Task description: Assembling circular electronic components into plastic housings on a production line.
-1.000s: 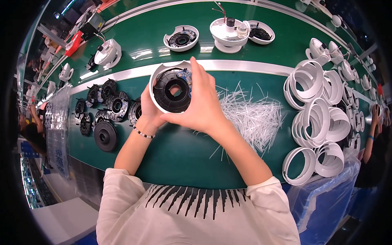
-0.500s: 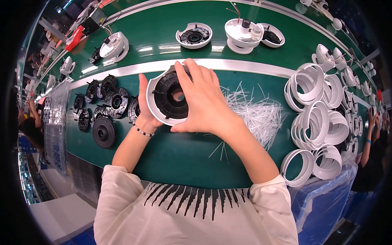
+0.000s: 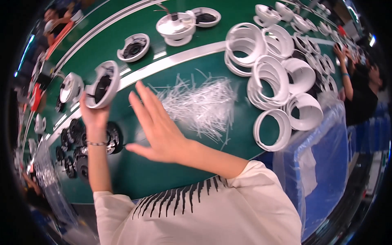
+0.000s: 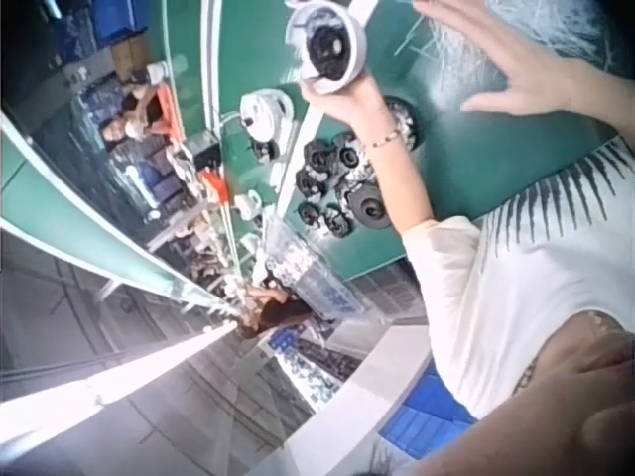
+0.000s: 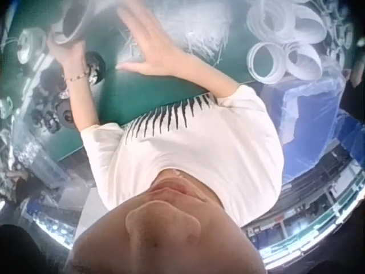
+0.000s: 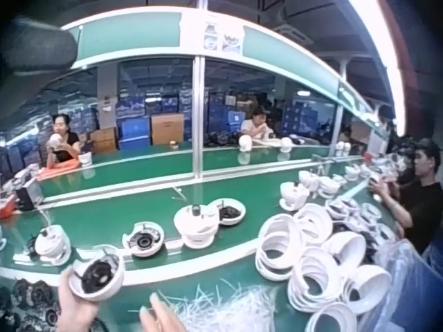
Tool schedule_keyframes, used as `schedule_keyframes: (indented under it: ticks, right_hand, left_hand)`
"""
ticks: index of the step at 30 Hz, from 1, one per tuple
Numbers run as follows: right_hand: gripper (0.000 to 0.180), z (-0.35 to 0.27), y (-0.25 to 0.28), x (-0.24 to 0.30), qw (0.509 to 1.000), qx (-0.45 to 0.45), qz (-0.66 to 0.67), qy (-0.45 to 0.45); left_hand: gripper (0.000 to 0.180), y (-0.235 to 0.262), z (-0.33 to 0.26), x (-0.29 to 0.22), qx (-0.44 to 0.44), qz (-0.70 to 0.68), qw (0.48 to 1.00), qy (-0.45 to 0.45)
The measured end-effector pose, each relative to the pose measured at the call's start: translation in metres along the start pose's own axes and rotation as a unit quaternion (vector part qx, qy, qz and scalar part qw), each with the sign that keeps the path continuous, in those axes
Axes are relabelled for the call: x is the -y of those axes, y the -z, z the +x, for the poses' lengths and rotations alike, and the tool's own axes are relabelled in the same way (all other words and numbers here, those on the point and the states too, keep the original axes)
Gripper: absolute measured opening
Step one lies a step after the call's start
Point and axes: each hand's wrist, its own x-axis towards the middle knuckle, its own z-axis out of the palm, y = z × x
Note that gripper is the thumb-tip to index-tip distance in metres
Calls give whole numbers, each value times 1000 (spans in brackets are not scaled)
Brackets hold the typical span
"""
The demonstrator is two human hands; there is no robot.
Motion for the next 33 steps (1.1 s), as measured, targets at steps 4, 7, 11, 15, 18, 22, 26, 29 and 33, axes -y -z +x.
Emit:
schedule_keyframes:
  ticks: [4, 7, 11, 15, 18, 22, 26, 29, 33]
  right_hand:
    - [38, -47, 91, 24, 961, -162, -223, 6]
    - [34, -86, 141, 14, 893, -164, -391, -147]
    - [38, -116, 167, 0, 838, -69, -473, -263]
    - [36, -121, 173, -23, 847, -77, -436, -292]
    - [30, -129, 182, -30, 833, -60, -477, -274]
    - [29, -129, 181, -35, 837, -30, -463, -291]
    - [31, -124, 179, -36, 836, 0, -463, -293]
    - [33, -121, 172, -34, 832, 34, -442, -335]
    - [29, -121, 170, -42, 831, 74, -450, -318]
  left_hand:
    - [46, 22, 54, -40, -72, 122, 985, -94]
    - [45, 44, 102, -58, -116, 134, 982, -59]
    - [45, 82, 160, -69, -105, 136, 985, -13]
    - [63, 70, 137, -67, -98, 219, 970, -27]
    - [66, 51, 80, -64, -95, 333, 930, -123]
    - [44, 57, 11, -81, -14, 456, 866, -205]
    - [34, 76, -25, -85, 83, 615, 758, -201]
    - [45, 65, -46, -74, 142, 790, 583, -123]
    - [47, 78, -40, -69, 190, 848, 483, -106]
